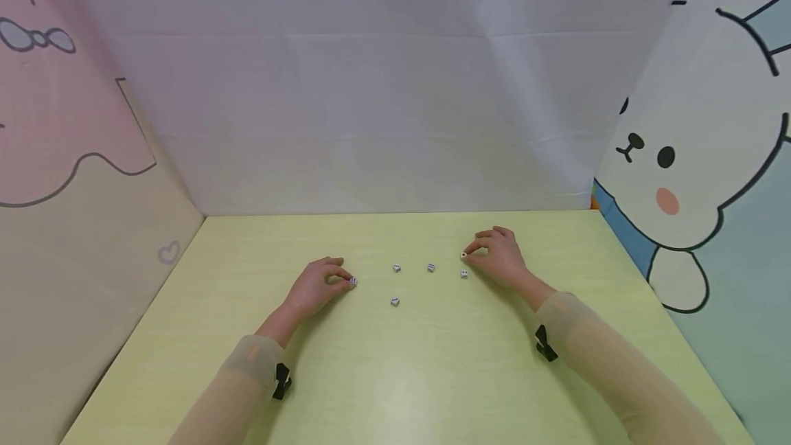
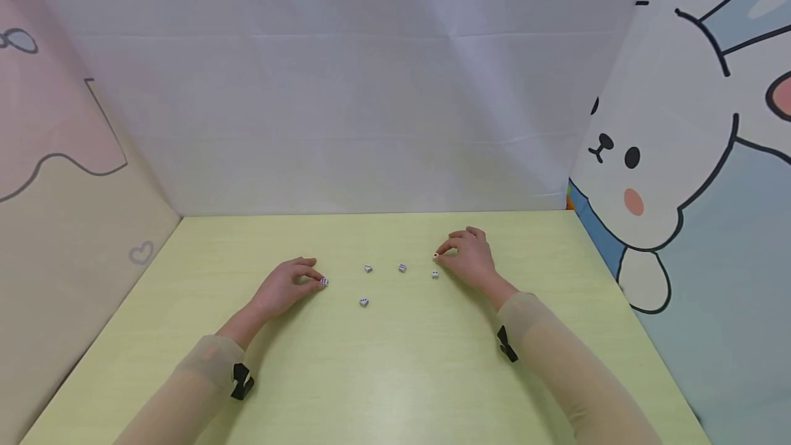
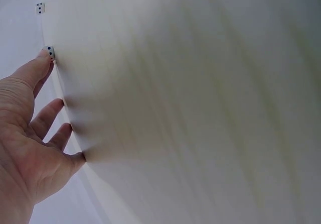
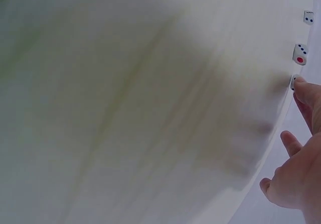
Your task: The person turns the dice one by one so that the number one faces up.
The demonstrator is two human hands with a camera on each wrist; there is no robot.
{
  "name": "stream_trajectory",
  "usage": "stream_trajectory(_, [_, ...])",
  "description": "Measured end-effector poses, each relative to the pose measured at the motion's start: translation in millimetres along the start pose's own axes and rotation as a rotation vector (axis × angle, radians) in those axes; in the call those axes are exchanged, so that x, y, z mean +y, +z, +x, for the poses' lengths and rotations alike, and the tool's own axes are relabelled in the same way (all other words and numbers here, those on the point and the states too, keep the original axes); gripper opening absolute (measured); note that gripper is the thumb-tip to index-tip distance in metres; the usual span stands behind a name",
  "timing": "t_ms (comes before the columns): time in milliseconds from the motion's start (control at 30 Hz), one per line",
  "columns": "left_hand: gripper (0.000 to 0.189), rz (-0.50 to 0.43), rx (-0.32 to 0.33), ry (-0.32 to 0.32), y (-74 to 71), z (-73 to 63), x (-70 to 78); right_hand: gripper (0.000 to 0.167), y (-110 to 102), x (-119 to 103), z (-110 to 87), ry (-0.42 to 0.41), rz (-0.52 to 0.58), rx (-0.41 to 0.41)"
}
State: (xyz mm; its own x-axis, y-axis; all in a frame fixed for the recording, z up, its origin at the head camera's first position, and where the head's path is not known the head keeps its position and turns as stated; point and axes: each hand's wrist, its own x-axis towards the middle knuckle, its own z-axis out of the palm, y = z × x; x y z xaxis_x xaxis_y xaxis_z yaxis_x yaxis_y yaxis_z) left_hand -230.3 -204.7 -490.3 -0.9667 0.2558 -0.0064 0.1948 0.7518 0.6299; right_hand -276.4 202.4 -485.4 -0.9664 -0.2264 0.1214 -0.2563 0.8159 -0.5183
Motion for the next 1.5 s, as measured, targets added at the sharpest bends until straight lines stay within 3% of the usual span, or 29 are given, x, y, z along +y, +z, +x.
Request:
stream_trajectory(367, [0.014, 0.004, -0.007, 0.000, -1.1, -0.1, 0.8, 0.016, 2.2, 1.4, 1.9, -0.008, 0.003, -0.007])
stream_trajectory(767, [0.013, -0.018, -0.011, 0.009, -1.8, 0.3, 0.0, 0.028, -3.5, 5.1, -3.2, 0.024, -0.010, -0.016])
stream_trajectory(1500, [0.016, -0.041, -0.026, -0.021, -4.5, 0.4, 0.6, 0.023, -24.2, 10.3, -43.4, 0.012, 0.026, -0.004])
